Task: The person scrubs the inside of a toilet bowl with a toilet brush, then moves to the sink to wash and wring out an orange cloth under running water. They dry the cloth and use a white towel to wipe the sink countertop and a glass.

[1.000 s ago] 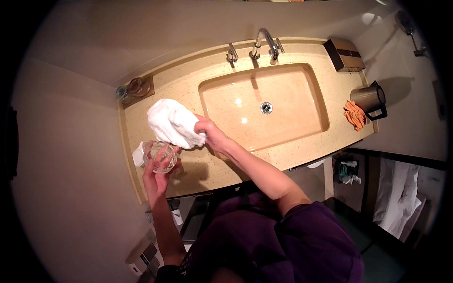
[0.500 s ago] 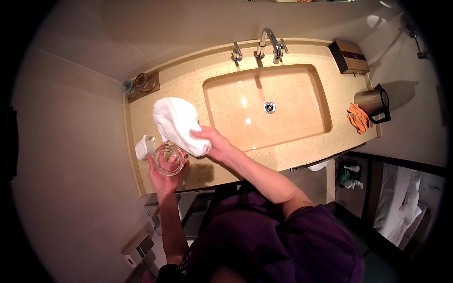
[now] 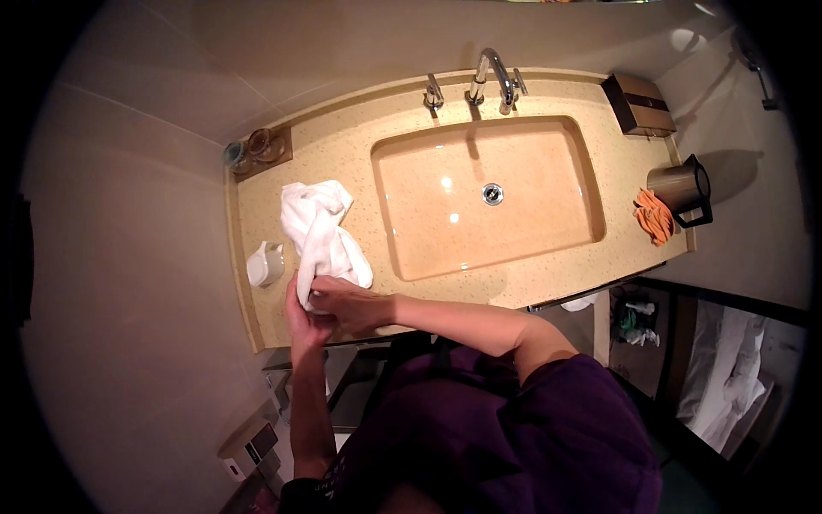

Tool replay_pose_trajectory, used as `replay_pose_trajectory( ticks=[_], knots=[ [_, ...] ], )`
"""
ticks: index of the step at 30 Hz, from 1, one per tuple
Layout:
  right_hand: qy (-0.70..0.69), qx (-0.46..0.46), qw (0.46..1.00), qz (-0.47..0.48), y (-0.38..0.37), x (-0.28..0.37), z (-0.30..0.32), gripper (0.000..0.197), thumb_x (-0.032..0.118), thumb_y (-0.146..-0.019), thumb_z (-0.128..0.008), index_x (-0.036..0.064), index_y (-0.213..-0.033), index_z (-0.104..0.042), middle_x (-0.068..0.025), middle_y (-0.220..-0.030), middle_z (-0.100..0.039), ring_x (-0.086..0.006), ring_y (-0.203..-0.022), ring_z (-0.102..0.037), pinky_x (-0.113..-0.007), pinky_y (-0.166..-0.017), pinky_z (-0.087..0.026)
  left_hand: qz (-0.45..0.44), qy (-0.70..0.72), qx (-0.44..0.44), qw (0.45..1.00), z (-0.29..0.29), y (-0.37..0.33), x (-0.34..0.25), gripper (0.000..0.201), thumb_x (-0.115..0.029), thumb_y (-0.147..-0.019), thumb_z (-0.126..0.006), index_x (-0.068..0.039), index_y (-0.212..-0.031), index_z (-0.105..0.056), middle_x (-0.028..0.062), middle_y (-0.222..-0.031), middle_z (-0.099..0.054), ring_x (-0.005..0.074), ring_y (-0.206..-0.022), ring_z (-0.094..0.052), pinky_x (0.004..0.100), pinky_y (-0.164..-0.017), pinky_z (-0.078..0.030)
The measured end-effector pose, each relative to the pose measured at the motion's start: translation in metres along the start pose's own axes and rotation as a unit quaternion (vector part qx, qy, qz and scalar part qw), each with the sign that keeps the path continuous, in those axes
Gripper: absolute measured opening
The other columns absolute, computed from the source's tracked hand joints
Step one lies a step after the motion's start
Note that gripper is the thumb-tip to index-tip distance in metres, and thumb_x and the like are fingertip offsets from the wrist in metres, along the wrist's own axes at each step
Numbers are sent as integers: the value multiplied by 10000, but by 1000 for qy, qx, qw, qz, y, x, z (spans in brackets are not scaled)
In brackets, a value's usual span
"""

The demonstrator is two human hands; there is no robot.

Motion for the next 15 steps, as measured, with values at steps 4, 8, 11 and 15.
replay_pose_trajectory(
  ticks=[4, 8, 11, 15],
  knots=[
    [25, 1, 989, -142, -2, -27, -11, 338, 14, -756, -643, -58, -1080, -583, -192, -1126, -539, -373, -1092, -540, -396, -926, -452, -60, -65, -180, 980, 1, 8, -2, 486, -469, -1004, -520, -54, -1240, -616, 83, -1130, -676, 211, -1025, -657, 340, -867, -548],
    [71, -68, 984, -152, -13, -9, 2, 318, 27, -761, -659, -41, -1066, -602, -198, -1089, -575, -373, -1045, -565, -399, -878, -476, -198, -160, -246, 935, 24, 22, -26, 432, -389, -1000, -576, -44, -1259, -600, 86, -1186, -634, 187, -1077, -613, 330, -932, -497],
    [119, -33, 989, -83, -12, -8, 7, 251, 10, -784, -634, -32, -1032, -615, -213, -1011, -618, -384, -981, -606, -403, -799, -502, -293, -384, -233, 844, -41, 22, -41, 513, -374, -969, -630, -23, -1335, -549, 106, -1241, -597, 194, -1134, -569, 328, -989, -450],
    [-206, -35, 948, -240, 2, -39, 8, 191, -52, -792, -551, -37, -971, -613, -166, -941, -666, -314, -924, -656, -387, -740, -515, -323, -491, -191, 786, -46, 21, -46, 629, -381, -920, -671, 5, -1388, -503, 122, -1262, -589, 220, -1174, -547, 338, -1022, -429]
  ],
)
Point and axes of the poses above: each hand's wrist, its own y-axis away from the middle knuckle, its own z-axis out of the back of the hand, x = y × z, the point moved 10 cm from there along -y, towards the middle knuckle
